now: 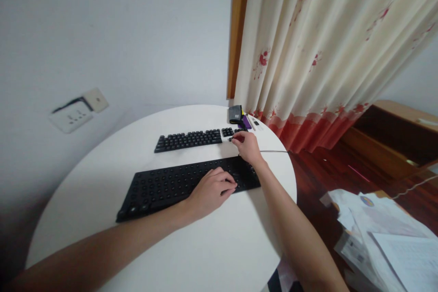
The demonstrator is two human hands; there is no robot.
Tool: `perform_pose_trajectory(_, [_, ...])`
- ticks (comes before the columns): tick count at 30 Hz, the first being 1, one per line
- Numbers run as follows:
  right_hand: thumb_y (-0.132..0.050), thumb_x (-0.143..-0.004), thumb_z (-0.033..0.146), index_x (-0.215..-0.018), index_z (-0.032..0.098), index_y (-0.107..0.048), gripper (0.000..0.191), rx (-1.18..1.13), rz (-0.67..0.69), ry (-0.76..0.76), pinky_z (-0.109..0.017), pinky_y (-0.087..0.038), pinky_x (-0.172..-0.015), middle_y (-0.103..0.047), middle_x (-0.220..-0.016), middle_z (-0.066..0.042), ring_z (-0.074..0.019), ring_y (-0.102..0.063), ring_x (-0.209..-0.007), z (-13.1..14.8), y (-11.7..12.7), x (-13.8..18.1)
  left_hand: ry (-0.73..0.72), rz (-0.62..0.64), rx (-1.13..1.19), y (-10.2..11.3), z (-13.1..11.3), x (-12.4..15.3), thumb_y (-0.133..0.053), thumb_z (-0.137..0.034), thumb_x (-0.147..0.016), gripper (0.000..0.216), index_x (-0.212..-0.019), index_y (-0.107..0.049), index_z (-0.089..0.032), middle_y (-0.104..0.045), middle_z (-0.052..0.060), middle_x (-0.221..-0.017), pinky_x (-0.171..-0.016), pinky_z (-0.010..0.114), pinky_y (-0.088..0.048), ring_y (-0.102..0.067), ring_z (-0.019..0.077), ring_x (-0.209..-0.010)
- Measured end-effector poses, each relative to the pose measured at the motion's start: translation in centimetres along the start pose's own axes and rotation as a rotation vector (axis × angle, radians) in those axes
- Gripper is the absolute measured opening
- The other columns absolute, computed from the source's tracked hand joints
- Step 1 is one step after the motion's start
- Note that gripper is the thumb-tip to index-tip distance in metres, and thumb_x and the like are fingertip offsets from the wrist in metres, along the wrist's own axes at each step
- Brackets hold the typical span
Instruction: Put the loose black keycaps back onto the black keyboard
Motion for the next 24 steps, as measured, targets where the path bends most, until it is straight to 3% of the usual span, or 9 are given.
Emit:
perform_pose_trajectory(6, [-0.066, -0.081, 0.028, -0.09, 0.016, -0.072, 0.016, -0.19, -0.057, -0.019, -0.031, -0.052, -0.072, -0.074, -0.089, -0.007, -0.0193, -0.066, -0.078, 1.1, 3.7, 6.3, -0.003, 0.006, -0.002, -0.1, 0.1, 0.1, -0.053, -0.023, -0.096, 0.023, -0.093, -0.076, -0.023, -0.072, 0.003, -0.099, -0.084, 0.035, -0.043, -0.054, 0.019, -0.094])
perform_pose_trajectory(12, [-0.066, -0.084, 0.027, -0.092, 0.02, -0.072, 0.013, -0.125, 0.045, -0.019, -0.031, -0.049, -0.069, -0.071, -0.093, -0.006, -0.0186, -0.064, -0.08, -0.2, 3.3, 13.2, -0.005, -0.001, 0.012, -0.2, 0.2, 0.0, -0.056, -0.023, -0.094, 0.019, -0.093, -0.076, -0.022, -0.073, 0.001, -0.1, -0.083, 0.036, -0.043, -0.054, 0.0197, -0.094])
perform_pose_trajectory(18, [-0.065, -0.086, 0.025, -0.094, 0.021, -0.072, 0.011, -0.116, 0.065, 0.058, -0.035, -0.051, -0.08, -0.069, -0.095, -0.006, -0.0206, -0.062, -0.09, 0.0, 2.0, 14.6, 0.006, 0.001, 0.002, -0.1, 0.1, 0.0, -0.058, -0.023, -0.093, 0.017, -0.094, -0.076, -0.022, -0.073, 0.002, -0.099, -0.082, 0.035, -0.044, -0.055, 0.02, -0.094])
perform_pose_trajectory(24, [-0.059, -0.089, 0.018, -0.099, 0.021, -0.07, 0.015, -0.009, 0.104, 0.171, -0.038, -0.051, -0.082, -0.068, -0.096, -0.007, -0.022, -0.06, -0.092, 0.8, 1.4, 14.6, 0.005, 0.002, 0.0, 0.0, 0.0, 0.0, -0.057, -0.023, -0.093, 0.018, -0.093, -0.075, -0.021, -0.073, 0.002, -0.098, -0.084, 0.035, -0.044, -0.054, 0.0194, -0.094])
Point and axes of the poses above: each hand's wrist, its own x-axis away from the middle knuckle, its own y-axis out of the back of the hand, z = x × y, the point moved 8 cm from there along -x, towards the middle knuckle
